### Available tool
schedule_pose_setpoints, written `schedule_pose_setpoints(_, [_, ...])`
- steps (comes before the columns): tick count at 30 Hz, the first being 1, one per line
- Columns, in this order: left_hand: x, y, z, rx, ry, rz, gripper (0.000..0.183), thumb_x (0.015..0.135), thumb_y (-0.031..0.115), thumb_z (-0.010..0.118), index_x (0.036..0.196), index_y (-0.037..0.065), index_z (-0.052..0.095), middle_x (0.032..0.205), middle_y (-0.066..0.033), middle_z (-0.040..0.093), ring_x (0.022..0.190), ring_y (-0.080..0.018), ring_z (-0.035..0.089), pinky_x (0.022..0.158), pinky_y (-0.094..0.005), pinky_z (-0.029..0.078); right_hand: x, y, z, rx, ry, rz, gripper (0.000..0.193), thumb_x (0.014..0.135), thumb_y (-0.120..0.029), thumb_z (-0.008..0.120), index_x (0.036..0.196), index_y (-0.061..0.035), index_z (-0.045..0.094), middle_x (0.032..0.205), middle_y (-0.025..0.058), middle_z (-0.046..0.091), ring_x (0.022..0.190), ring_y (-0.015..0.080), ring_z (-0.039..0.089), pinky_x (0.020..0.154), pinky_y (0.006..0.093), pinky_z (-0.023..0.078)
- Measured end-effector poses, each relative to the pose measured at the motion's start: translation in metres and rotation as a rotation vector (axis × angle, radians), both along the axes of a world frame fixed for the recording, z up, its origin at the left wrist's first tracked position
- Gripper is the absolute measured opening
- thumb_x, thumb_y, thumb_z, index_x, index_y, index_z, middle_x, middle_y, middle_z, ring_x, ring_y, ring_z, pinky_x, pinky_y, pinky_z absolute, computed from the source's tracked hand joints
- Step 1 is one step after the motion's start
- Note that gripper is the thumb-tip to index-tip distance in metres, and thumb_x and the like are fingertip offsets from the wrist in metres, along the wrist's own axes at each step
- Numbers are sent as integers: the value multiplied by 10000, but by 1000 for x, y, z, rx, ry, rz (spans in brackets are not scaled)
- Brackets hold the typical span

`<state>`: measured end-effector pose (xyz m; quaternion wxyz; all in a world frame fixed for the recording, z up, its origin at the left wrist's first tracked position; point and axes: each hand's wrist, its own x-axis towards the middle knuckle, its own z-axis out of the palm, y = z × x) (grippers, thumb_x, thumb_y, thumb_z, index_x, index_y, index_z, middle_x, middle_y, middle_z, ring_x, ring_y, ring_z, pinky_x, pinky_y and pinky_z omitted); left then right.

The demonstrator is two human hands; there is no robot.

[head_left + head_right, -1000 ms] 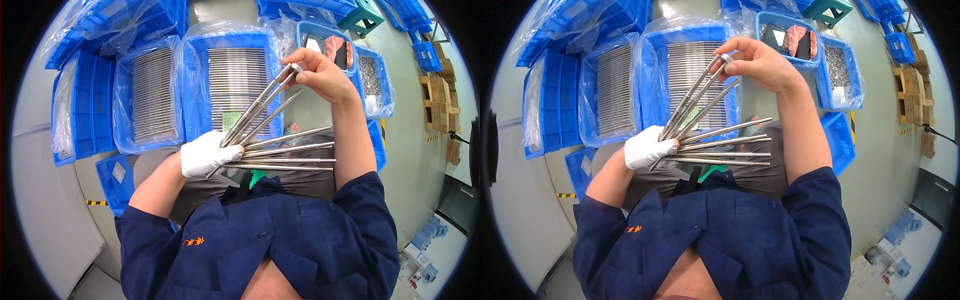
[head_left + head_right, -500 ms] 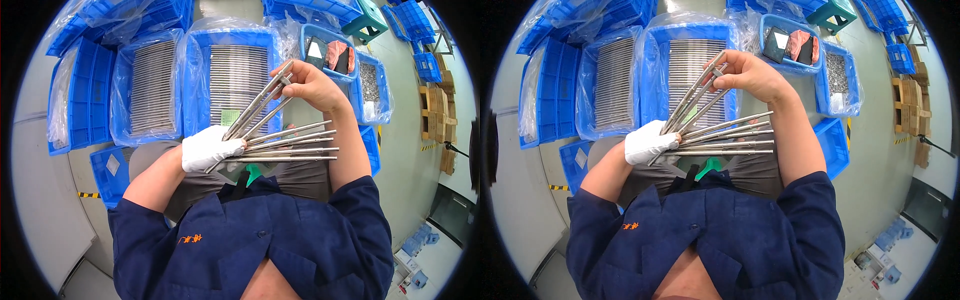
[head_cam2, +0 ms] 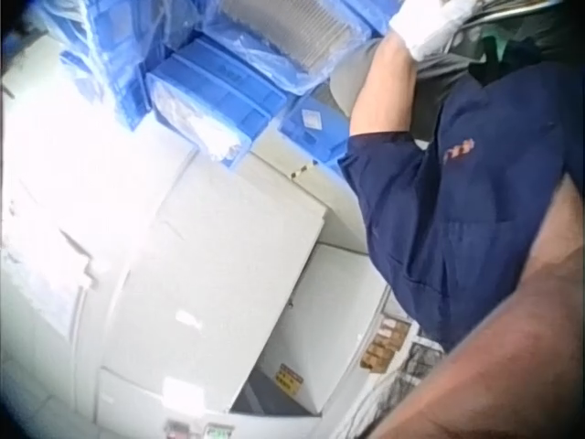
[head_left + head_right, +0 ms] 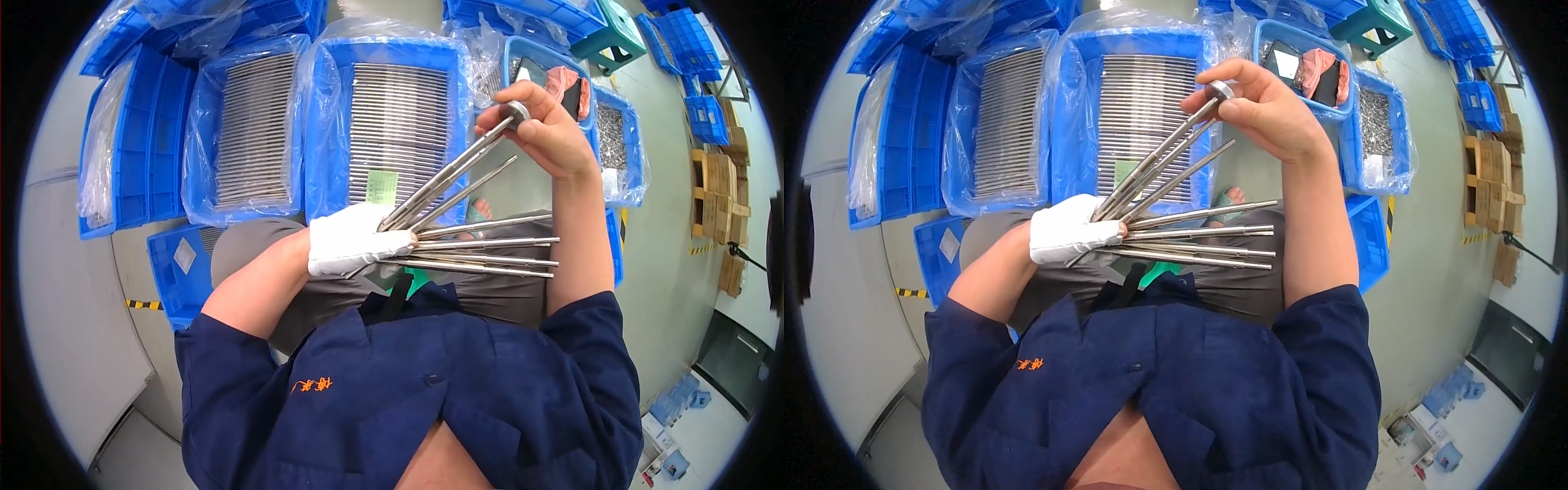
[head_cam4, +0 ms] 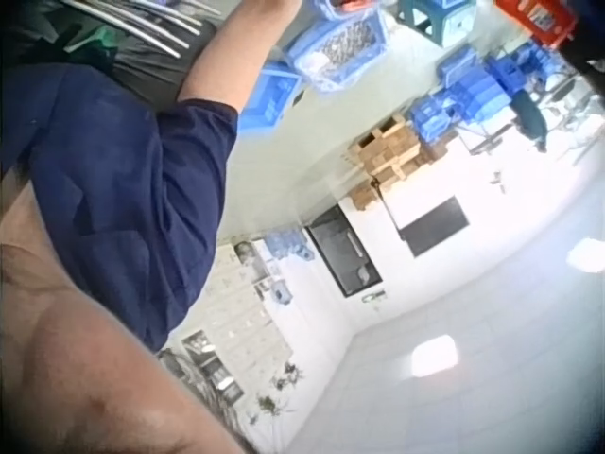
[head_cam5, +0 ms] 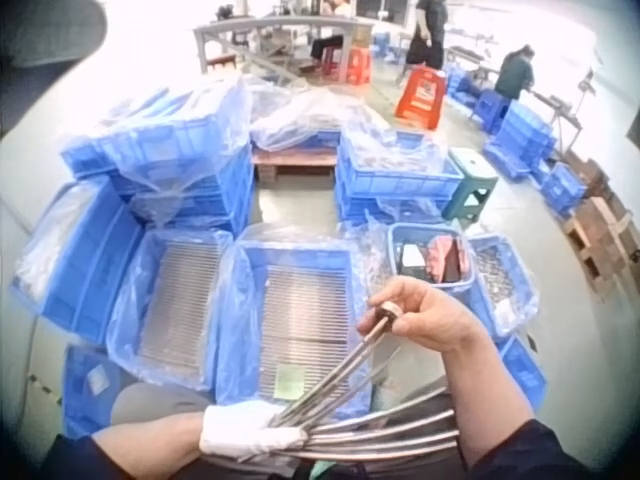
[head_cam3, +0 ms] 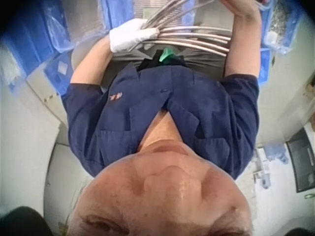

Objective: Inspecting and sorting metal rods and circular components within a manufacturing facility.

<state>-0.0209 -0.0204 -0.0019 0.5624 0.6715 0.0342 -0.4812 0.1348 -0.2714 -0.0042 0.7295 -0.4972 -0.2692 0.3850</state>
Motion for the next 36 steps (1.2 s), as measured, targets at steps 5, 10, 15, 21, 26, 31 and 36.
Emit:
schedule_pose_setpoints(5, [-1, -5, -2, -63, 32, 0, 373, 849, 397, 609, 968, 44, 610, 681, 34, 516, 568, -62, 430, 494, -245, 373, -6, 6, 10, -197, -169, 51, 347, 763, -46, 705, 1089, -66, 588, 1007, 120, 664, 923, 144, 629, 791, 261, 496])
schedule_pose_setpoints(10, [0, -2, -9, -155, 101, 30, 394, 842, 398, 616, 1002, 38, 613, 685, 17, 527, 566, -61, 447, 479, -238, 368, -10, 10, -9, -229, -91, 57, 318, 766, -24, 678, 1068, -60, 587, 1014, 108, 665, 904, 145, 627, 780, 246, 491])
schedule_pose_setpoints(15, [-6, -5, -20, -351, 166, 117, 528, 788, 396, 691, 1126, 10, 566, 648, 12, 503, 514, -63, 422, 451, -239, 337, 22, -14, -3, -91, -247, -152, 279, 817, -30, 605, 1094, -58, 581, 1050, 124, 647, 943, 174, 619, 826, 275, 487])
schedule_pose_setpoints(21, [-12, -5, -32, -620, 136, 497, 345, 817, 277, 674, 1009, 22, 542, 581, 6, 429, 465, -94, 413, 457, -247, 354, 23, -26, 4, 43, 93, -528, 293, 913, -145, 569, 1184, -44, 519, 1049, 129, 623, 898, 173, 615, 833, 303, 489])
schedule_pose_setpoints(26, [14, 9, -57, -35, -42, 613, 191, 843, 200, 609, 910, 27, 561, 630, -35, 550, 562, -148, 561, 536, -292, 479, 9, -20, 18, 61, 162, -557, 213, 909, -113, 579, 1117, -78, 551, 1014, 109, 635, 845, 158, 631, 763, 270, 529])
schedule_pose_setpoints(31, [57, 42, -89, 1171, -990, -243, 201, 868, 221, 468, 966, 119, 610, 798, -156, 650, 737, -324, 641, 670, -432, 495, 0, -28, 28, 160, 106, -536, 214, 905, -122, 589, 1110, -70, 555, 991, 110, 645, 837, 158, 636, 760, 267, 533])
schedule_pose_setpoints(36, [79, 38, -149, 1097, -1107, -441, 105, 815, 172, 535, 886, 138, 605, 785, -138, 647, 732, -331, 636, 653, -435, 490, -5, -32, 30, 171, 24, -550, 239, 900, -156, 603, 1121, -76, 556, 1000, 117, 650, 838, 151, 638, 758, 264, 530])
